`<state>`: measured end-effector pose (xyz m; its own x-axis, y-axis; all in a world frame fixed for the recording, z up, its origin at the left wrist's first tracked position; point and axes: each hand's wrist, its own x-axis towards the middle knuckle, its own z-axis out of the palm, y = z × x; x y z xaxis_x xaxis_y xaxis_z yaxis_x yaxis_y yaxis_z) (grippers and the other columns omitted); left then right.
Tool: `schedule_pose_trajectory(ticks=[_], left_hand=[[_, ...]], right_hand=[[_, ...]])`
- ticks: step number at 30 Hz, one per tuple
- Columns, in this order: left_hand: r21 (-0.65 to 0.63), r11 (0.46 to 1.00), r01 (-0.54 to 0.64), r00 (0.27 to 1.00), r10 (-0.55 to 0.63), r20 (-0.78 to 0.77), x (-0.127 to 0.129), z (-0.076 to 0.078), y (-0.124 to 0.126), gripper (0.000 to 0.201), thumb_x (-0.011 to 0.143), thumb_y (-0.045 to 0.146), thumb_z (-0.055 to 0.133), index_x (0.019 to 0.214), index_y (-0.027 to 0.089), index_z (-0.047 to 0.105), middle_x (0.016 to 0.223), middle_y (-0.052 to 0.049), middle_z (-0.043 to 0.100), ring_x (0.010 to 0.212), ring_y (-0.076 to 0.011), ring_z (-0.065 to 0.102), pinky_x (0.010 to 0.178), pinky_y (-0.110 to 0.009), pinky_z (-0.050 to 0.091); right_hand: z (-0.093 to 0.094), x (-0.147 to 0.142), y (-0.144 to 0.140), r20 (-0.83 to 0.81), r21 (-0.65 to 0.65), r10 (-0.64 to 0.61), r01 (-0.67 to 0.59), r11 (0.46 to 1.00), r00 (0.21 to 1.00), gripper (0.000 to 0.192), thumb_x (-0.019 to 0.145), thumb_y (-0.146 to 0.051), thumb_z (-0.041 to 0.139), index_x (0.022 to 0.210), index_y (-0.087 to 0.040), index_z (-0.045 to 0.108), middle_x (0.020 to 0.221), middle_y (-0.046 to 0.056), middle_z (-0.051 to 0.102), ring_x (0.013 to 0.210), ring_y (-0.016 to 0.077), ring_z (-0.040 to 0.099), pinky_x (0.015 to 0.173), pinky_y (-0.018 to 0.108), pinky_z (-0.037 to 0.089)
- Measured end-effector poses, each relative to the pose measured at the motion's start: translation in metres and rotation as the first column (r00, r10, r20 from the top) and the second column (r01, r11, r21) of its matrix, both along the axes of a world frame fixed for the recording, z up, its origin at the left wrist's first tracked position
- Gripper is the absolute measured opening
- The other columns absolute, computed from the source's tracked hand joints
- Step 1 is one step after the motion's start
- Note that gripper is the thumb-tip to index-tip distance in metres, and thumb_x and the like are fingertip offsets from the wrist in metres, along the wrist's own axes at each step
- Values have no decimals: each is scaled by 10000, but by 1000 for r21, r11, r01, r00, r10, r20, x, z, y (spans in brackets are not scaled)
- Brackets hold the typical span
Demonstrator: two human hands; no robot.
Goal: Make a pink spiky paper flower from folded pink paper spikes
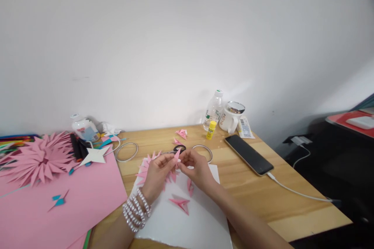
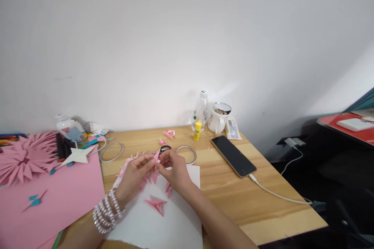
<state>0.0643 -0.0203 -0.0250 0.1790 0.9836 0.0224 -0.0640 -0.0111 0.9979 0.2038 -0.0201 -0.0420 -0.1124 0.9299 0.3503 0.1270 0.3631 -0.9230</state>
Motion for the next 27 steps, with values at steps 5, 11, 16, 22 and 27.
schedule_pose_trajectory(ticks=[5, 11, 16, 22, 27], left_hand=[[-21, 999, 29, 999, -28, 17, -3, -1, 2, 177, 699, 280, 641, 793, 132, 664, 696, -35, 643, 652, -134, 573, 649, -260, 469], [-56, 998, 30, 997, -34, -62, -3, 6, 1, 326, 636, 235, 676, 950, 149, 667, 748, -50, 701, 713, -187, 629, 692, -324, 510], [-24, 999, 20, 993, -23, -116, -1, 7, 1, 292, 670, 256, 636, 943, 157, 666, 832, -53, 708, 674, -182, 651, 661, -322, 534], [-4, 1000, 21, 991, -21, -131, -1, 0, 1, 282, 682, 247, 609, 932, 127, 655, 772, -58, 706, 649, -178, 656, 656, -315, 539], [28, 998, 62, 983, -56, -177, 0, -4, 0, 216, 690, 248, 593, 867, 143, 662, 801, -59, 699, 642, -170, 652, 638, -298, 529]], right_hand=[[0, 2, 0, 159, 173, -99, 71, 982, 982, 70, 749, -187, 557, 706, -175, 610, 666, 26, 611, 622, 131, 579, 567, 236, 486], [-8, 7, 4, 312, 390, -219, 85, 917, 925, 147, 815, -198, 507, 805, -200, 653, 736, 44, 614, 644, 132, 572, 560, 228, 451], [-15, 9, 6, 398, 488, -275, 51, 871, 875, 175, 849, -201, 464, 831, -179, 636, 787, 72, 596, 692, 143, 577, 600, 235, 456], [-15, 7, 4, 472, 464, -270, 24, 885, 839, 227, 877, -212, 405, 740, -168, 581, 671, 40, 589, 582, 125, 540, 547, 217, 410], [-16, 8, 4, 488, 451, -247, 0, 892, 837, 246, 875, -188, 374, 718, -164, 563, 614, 23, 573, 526, 113, 514, 509, 205, 386]])
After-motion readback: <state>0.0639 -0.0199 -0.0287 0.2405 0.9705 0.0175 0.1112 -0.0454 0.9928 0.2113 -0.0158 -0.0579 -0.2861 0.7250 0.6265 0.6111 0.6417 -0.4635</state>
